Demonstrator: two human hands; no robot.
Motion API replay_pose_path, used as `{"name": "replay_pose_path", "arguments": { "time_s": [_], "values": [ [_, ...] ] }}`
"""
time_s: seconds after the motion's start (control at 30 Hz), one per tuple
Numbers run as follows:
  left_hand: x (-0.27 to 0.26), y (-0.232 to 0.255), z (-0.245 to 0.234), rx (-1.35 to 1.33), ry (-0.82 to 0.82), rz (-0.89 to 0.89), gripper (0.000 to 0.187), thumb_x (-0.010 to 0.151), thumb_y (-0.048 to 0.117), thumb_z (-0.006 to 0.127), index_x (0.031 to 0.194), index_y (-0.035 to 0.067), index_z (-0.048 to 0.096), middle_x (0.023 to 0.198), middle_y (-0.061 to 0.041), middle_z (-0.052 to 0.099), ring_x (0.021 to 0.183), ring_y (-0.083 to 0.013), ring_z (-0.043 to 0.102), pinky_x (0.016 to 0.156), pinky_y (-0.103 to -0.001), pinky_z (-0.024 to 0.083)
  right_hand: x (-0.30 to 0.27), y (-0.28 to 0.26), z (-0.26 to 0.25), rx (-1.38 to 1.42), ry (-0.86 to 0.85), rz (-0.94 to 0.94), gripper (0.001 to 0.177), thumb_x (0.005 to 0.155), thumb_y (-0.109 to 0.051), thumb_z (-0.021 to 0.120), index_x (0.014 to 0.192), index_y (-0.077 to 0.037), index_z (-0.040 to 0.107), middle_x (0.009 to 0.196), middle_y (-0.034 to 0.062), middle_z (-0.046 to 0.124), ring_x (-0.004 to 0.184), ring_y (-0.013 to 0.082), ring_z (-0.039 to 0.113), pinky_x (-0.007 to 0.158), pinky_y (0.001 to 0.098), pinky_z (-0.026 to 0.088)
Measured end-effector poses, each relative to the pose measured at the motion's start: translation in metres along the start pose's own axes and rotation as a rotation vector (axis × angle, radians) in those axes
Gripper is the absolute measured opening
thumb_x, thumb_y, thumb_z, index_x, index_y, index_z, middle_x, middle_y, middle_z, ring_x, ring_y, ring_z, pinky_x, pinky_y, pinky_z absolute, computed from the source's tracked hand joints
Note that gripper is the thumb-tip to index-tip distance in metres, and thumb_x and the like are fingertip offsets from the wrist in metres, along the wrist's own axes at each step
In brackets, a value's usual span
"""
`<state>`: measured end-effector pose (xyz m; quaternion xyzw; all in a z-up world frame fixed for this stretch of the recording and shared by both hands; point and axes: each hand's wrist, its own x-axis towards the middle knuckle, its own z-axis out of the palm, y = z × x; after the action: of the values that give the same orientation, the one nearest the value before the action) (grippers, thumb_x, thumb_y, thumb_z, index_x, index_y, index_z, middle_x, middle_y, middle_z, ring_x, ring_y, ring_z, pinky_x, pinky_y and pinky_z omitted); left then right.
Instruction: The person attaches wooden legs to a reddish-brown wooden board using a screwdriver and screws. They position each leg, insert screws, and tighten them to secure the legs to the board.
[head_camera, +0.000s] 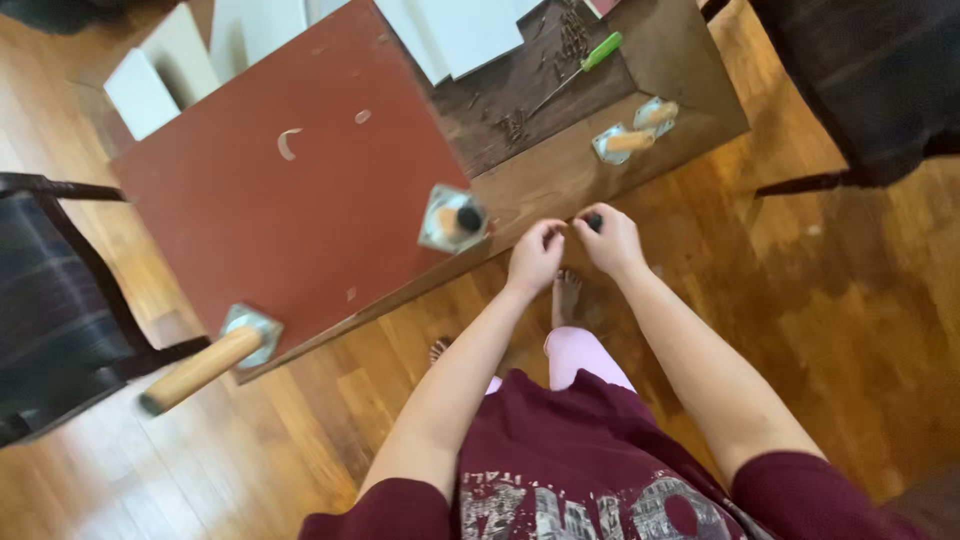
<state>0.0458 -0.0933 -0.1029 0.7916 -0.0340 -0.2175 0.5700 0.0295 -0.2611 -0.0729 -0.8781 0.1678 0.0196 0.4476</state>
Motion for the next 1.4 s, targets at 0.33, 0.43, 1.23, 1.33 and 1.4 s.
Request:
{"name": "replay_pose_path", "arguments": {
  "time_s": [0.33,0.43,1.23,1.33,1.4],
  "values": [
    [0.191,-0.121,0.033,0.059,0.729,-0.195,0.022,0.099,0.017,0.064,0.115,0.005,0.072,0.098,-0.01,0.076,0.086,-0.0194,0.072,0.08,-0.033,0.056,0.204,0.073,0.08,-0.135,-0.161,-0.024,0.015,0.087,-0.024,0.074,0.096,-0.012,0.077,0.095,0.0163,0.075,0.092,0.037,0.071,0.082,0.0463,0.056],
    [0.224,-0.15,0.031,0.033,0.824,-0.304,0.021,0.098,0.017,0.064,0.115,0.006,0.072,0.098,-0.009,0.076,0.086,-0.0192,0.072,0.08,-0.033,0.057,0.24,0.087,0.114,-0.16,-0.179,-0.026,0.014,0.088,-0.024,0.074,0.098,-0.014,0.077,0.096,0.015,0.075,0.093,0.0368,0.071,0.082,0.0466,0.056],
    [0.265,-0.131,0.022,0.336,0.868,-0.19,0.006,0.087,0.016,0.072,0.091,0.013,0.068,0.087,-0.005,0.07,0.08,-0.0254,0.069,0.072,-0.04,0.055,0.271,0.12,0.165,-0.284,-0.183,-0.322,0.015,0.08,-0.015,0.075,0.093,-0.011,0.069,0.095,0.0122,0.068,0.09,0.0362,0.068,0.077,0.0479,0.055],
    [0.248,-0.137,0.036,0.156,0.902,-0.176,0.009,0.084,0.013,0.073,0.085,0.008,0.066,0.077,-0.006,0.069,0.071,-0.022,0.068,0.069,-0.036,0.055,0.263,0.105,0.147,-0.197,-0.192,-0.249,0.01,0.084,-0.013,0.074,0.093,-0.011,0.071,0.097,0.0127,0.07,0.093,0.0374,0.068,0.08,0.0478,0.054],
    [0.226,-0.137,0.048,0.07,0.897,-0.098,0.012,0.082,0.012,0.074,0.083,0.005,0.065,0.075,-0.007,0.067,0.069,-0.0199,0.066,0.068,-0.034,0.054,0.25,0.088,0.124,-0.141,-0.222,-0.222,0.011,0.084,-0.013,0.076,0.094,-0.01,0.073,0.098,0.0142,0.072,0.095,0.0371,0.069,0.082,0.0463,0.055]
  ]
}}
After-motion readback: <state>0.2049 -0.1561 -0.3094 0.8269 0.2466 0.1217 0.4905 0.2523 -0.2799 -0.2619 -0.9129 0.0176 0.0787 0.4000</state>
